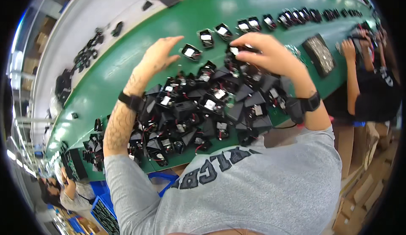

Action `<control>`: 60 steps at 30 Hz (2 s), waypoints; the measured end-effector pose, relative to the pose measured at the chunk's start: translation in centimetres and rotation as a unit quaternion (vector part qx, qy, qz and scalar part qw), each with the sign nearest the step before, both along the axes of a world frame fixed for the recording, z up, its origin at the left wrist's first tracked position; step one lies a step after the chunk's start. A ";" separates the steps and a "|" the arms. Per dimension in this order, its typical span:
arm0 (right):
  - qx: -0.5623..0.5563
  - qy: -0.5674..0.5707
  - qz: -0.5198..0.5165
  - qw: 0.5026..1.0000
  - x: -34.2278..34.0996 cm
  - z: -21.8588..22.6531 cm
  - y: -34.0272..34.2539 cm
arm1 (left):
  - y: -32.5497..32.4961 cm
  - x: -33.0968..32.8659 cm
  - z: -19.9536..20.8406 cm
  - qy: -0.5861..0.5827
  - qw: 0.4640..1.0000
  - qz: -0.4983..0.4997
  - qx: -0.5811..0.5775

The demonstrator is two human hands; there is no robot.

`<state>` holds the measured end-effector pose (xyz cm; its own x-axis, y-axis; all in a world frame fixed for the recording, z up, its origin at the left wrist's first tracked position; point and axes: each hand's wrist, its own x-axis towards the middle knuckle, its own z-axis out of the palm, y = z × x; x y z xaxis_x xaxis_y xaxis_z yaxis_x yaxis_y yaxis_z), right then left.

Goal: Sorting and organizing small black plastic components from the floor and table into blue storage crates.

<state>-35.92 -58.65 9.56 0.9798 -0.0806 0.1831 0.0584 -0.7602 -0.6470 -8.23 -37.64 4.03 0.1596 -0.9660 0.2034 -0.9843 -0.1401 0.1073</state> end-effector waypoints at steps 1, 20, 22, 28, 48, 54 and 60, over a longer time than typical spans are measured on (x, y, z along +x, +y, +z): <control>0.016 -0.025 -0.042 0.999 -2.5 0.3 -0.9 | -1.6 0.4 -0.6 0.017 0.999 -0.019 0.022; -0.161 -0.207 -0.346 0.901 -13.1 -15.7 13.0 | 1.1 -1.2 5.2 0.093 0.993 -0.020 -0.074; -0.165 -0.223 -0.368 0.887 -12.3 -16.2 13.1 | 3.0 -3.7 8.6 0.096 0.984 -0.034 -0.144; -0.192 -0.264 -0.394 0.859 -11.9 -17.9 13.2 | 12.9 -10.3 12.5 0.246 0.944 -0.024 -0.219; -0.178 -0.355 -0.054 0.916 -12.8 -18.1 18.3 | 34.6 -33.7 0.7 0.445 0.676 0.390 -0.439; -0.226 -0.384 -0.094 0.890 -11.1 -18.8 19.9 | 34.3 -40.2 -3.7 0.519 0.570 0.351 -0.532; -0.159 -0.436 -0.078 0.882 -14.1 -21.1 19.3 | 35.7 -41.1 -4.6 0.526 0.567 0.362 -0.520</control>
